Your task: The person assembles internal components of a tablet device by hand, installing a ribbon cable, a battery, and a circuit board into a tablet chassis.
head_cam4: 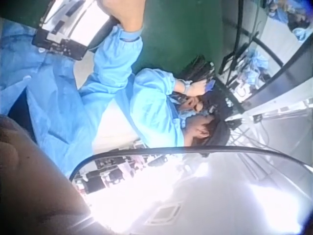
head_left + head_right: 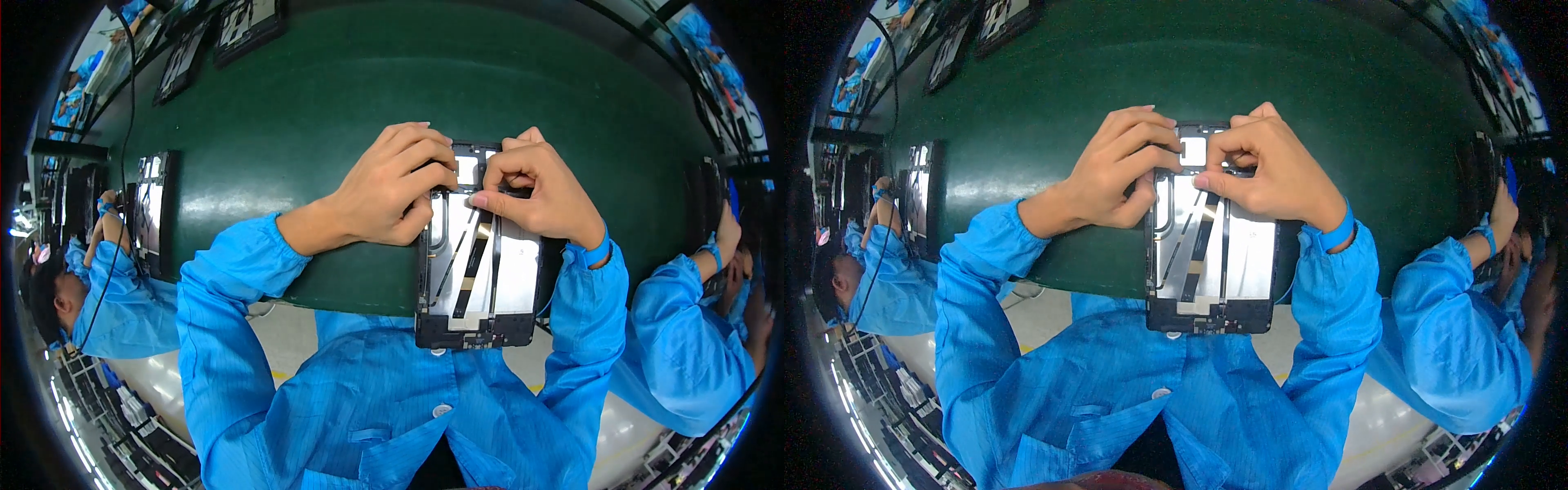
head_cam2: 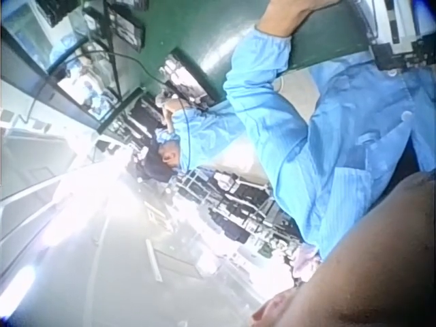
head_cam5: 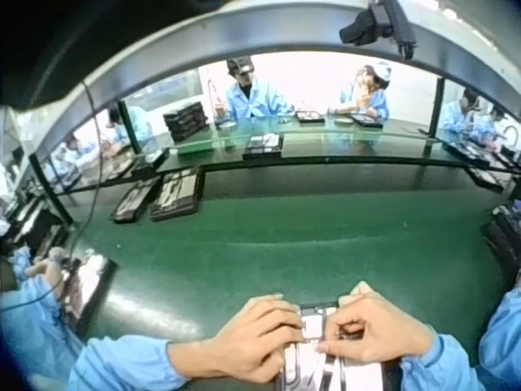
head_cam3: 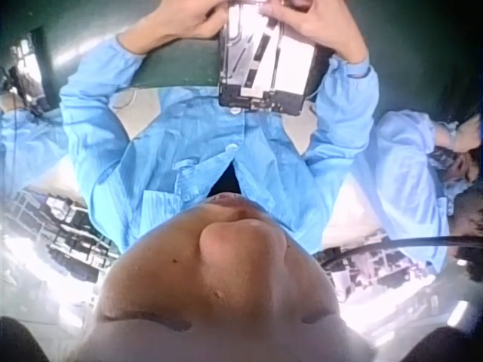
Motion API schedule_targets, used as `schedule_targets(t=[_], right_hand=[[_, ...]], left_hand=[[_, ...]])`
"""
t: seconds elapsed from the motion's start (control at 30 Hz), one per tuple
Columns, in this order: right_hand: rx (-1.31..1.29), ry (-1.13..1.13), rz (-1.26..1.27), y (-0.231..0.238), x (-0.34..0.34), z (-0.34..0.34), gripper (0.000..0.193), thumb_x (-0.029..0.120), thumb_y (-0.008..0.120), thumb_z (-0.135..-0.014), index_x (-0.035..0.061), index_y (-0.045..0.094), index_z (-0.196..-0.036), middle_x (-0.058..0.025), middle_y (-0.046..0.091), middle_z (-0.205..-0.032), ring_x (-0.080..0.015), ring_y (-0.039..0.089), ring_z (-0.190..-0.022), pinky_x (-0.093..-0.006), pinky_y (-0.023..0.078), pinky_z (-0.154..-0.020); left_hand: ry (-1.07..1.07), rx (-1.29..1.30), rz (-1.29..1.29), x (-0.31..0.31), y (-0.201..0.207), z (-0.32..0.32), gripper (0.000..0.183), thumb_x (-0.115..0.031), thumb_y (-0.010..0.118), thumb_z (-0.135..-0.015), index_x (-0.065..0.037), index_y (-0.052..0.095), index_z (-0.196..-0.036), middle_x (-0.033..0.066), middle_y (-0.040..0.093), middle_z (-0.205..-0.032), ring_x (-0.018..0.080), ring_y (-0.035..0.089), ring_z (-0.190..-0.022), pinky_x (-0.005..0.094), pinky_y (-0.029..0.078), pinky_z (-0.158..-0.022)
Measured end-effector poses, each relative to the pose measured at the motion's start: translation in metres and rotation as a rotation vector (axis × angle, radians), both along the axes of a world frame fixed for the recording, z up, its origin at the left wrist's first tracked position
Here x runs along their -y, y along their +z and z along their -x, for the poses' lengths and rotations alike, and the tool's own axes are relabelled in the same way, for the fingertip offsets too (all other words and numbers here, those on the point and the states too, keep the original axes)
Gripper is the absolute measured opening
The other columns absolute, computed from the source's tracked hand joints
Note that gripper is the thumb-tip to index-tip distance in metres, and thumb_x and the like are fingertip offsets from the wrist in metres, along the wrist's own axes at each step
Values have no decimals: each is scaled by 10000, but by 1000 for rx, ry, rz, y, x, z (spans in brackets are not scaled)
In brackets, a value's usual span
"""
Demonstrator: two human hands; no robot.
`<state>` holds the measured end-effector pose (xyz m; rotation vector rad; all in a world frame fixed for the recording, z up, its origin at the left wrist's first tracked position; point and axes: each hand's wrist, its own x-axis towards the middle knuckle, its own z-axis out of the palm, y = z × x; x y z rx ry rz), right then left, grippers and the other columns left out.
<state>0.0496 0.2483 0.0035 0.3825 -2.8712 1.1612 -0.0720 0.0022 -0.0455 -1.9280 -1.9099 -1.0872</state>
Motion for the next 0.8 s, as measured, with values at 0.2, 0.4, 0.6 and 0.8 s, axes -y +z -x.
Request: schedule_targets(t=[0.2,0.4,0.6,0.8], right_hand=[[35,84,0,3,-5,1,284,319,890,-882,133,736,-731,10,472,-631,-165,408,-682,-394,286,-833],[64,69,33,6,-7,-4,273,269,894,-864,129,713,-715,3,495,-646,-177,441,-708,-389,295,-856],[62,105,-3,11,-5,-5,242,191,905,-843,111,708,-727,-20,559,-692,-206,492,-755,-403,331,-922],[25,75,35,7,-7,-9,257,158,860,-862,106,657,-713,-27,576,-680,-213,510,-793,-410,333,-917]], left_hand=[[-86,77,2,1,3,1,309,28,617,-680,-55,705,-964,124,710,-1193,367,662,-1239,583,496,-1147],[94,-12,-100,22,7,-2,249,40,625,-649,-70,752,-833,72,736,-928,313,701,-965,500,577,-949],[117,-19,-71,21,9,-14,293,6,649,-621,-89,797,-855,48,752,-907,286,697,-895,463,575,-877],[199,-67,-91,19,16,-23,235,-27,699,-631,-89,767,-847,28,736,-911,284,676,-844,435,549,-796]])
